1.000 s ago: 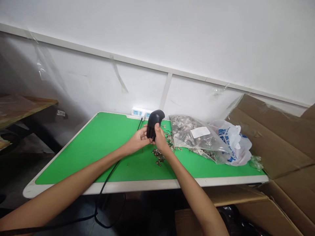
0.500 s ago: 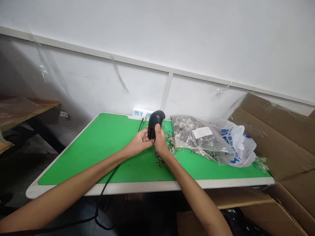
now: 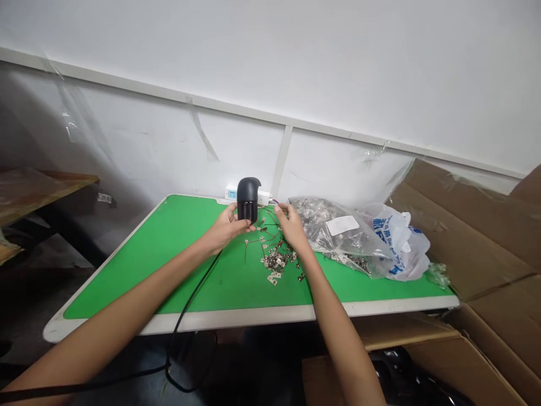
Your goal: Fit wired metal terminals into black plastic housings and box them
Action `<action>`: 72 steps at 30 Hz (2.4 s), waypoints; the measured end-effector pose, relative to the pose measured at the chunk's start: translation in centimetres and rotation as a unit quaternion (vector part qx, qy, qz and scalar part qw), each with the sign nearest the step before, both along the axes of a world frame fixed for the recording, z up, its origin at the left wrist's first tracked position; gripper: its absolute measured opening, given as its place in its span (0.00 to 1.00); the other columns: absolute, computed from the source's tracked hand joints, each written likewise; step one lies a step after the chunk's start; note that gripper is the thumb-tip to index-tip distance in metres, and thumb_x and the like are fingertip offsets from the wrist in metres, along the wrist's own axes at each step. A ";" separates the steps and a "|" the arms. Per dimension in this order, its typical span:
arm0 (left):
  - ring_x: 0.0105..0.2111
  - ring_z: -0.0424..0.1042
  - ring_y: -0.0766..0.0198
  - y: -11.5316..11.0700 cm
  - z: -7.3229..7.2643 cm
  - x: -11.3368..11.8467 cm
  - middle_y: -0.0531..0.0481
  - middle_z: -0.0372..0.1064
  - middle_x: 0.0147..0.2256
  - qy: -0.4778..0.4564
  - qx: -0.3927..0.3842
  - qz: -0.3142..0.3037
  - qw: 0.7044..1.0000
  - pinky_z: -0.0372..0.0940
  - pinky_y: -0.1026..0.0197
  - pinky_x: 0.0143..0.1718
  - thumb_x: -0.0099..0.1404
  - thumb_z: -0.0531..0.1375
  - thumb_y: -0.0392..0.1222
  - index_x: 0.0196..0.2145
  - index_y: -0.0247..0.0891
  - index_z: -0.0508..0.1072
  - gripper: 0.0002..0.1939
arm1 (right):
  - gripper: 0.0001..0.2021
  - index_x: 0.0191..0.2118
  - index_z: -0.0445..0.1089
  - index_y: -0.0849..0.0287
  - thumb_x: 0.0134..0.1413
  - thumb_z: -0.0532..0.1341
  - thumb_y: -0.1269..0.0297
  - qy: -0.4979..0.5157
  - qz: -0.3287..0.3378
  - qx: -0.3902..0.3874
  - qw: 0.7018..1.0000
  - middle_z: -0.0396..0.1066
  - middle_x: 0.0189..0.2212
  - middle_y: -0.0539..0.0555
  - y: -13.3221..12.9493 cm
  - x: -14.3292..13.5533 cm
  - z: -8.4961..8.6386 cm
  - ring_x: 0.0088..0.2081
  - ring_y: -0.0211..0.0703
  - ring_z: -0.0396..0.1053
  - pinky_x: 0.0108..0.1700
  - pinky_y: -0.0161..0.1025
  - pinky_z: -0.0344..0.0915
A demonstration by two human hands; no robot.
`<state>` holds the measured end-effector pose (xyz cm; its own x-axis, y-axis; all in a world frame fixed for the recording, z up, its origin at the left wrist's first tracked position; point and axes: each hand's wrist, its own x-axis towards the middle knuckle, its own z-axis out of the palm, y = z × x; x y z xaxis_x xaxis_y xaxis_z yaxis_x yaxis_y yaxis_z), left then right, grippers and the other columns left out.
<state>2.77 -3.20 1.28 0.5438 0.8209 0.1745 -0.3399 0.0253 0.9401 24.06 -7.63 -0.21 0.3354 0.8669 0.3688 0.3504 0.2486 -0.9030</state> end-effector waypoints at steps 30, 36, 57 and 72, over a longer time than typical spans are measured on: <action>0.37 0.83 0.60 0.7 0.2 -1.0 0.44 0.78 0.41 0.037 -0.048 0.020 0.998 0.74 0.64 0.37 0.60 0.74 0.35 0.50 0.36 0.67 0.25 | 0.05 0.37 0.74 0.57 0.62 0.63 0.74 -0.381 0.193 -0.056 0.903 0.77 0.47 0.58 -0.4 -1.6 -1.4 0.55 0.54 0.71 0.66 0.58 0.59; 0.39 0.83 0.60 1.0 0.4 -1.3 0.43 0.77 0.43 0.017 -0.068 0.008 0.998 0.75 0.65 0.37 0.61 0.72 0.33 0.51 0.38 0.68 0.24 | 0.02 0.41 0.75 0.56 0.64 0.64 0.68 -0.383 0.176 -0.059 0.905 0.75 0.49 0.58 -0.7 -0.4 -1.3 0.58 0.55 0.68 0.69 0.61 0.55; 0.17 0.62 0.72 0.7 0.9 -0.8 0.58 0.67 0.24 0.058 -0.064 0.140 0.986 0.54 0.68 0.17 0.54 0.74 0.51 0.38 0.39 0.66 0.24 | 0.03 0.36 0.73 0.55 0.63 0.64 0.65 -0.369 0.172 -0.066 0.911 0.75 0.47 0.59 -1.0 -0.9 -0.6 0.57 0.57 0.67 0.66 0.60 0.57; 0.15 0.60 0.69 1.1 0.7 -0.5 0.50 0.71 0.23 0.030 -0.062 0.099 0.993 0.56 0.67 0.18 0.70 0.51 0.60 0.36 0.35 0.71 0.23 | 0.12 0.38 0.75 0.56 0.54 0.67 0.53 -0.002 0.184 -0.084 0.979 0.74 0.26 0.46 -1.9 0.3 1.6 0.27 0.41 0.70 0.32 0.38 0.65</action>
